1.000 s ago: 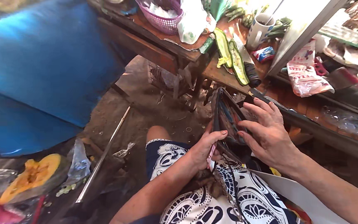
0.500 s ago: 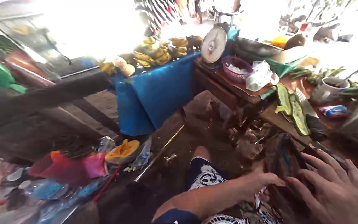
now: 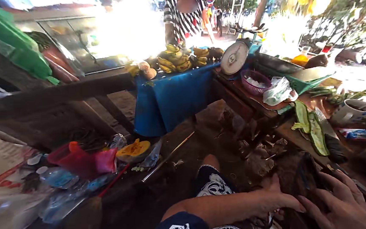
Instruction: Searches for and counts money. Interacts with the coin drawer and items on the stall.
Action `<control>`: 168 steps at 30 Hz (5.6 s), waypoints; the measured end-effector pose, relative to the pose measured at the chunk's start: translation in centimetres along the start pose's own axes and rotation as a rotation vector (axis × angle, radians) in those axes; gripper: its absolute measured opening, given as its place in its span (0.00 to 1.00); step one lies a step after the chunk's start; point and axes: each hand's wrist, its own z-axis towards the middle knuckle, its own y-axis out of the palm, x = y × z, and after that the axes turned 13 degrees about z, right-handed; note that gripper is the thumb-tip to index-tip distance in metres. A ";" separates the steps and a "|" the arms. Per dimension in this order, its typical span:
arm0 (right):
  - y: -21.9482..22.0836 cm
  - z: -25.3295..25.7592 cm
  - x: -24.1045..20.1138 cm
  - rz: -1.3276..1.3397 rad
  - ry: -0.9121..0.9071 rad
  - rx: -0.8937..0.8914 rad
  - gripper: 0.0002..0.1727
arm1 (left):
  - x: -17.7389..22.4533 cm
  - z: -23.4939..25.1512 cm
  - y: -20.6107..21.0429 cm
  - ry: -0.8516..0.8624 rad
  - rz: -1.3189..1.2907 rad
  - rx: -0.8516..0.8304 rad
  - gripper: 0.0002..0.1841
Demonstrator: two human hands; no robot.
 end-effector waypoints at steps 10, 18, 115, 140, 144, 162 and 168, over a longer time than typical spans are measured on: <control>0.5 0.4 0.0 -0.052 0.008 0.013 0.22 | 0.8 -0.7 -0.2 0.018 0.036 -0.028 0.69; 0.9 0.3 -0.2 -0.096 -0.027 0.042 0.10 | -0.2 -0.8 0.2 0.070 -0.058 -0.056 0.65; 1.3 -0.7 0.2 0.708 -0.089 0.199 0.09 | 0.7 -0.9 -0.5 0.085 -0.132 0.020 0.51; 1.5 -0.2 -0.1 0.590 -0.177 0.336 0.09 | 0.6 -1.1 -0.7 0.133 -0.275 0.076 0.26; 1.3 -0.4 0.0 0.608 -0.137 0.313 0.10 | 0.6 -0.7 -0.9 0.171 -0.363 0.070 0.12; 1.8 0.0 0.0 0.687 -0.004 0.229 0.25 | 0.7 -0.1 -1.1 0.172 -0.435 0.081 0.14; 1.4 0.1 -0.3 0.745 -0.016 0.284 0.21 | 0.9 0.0 -1.4 0.167 -0.459 0.109 0.13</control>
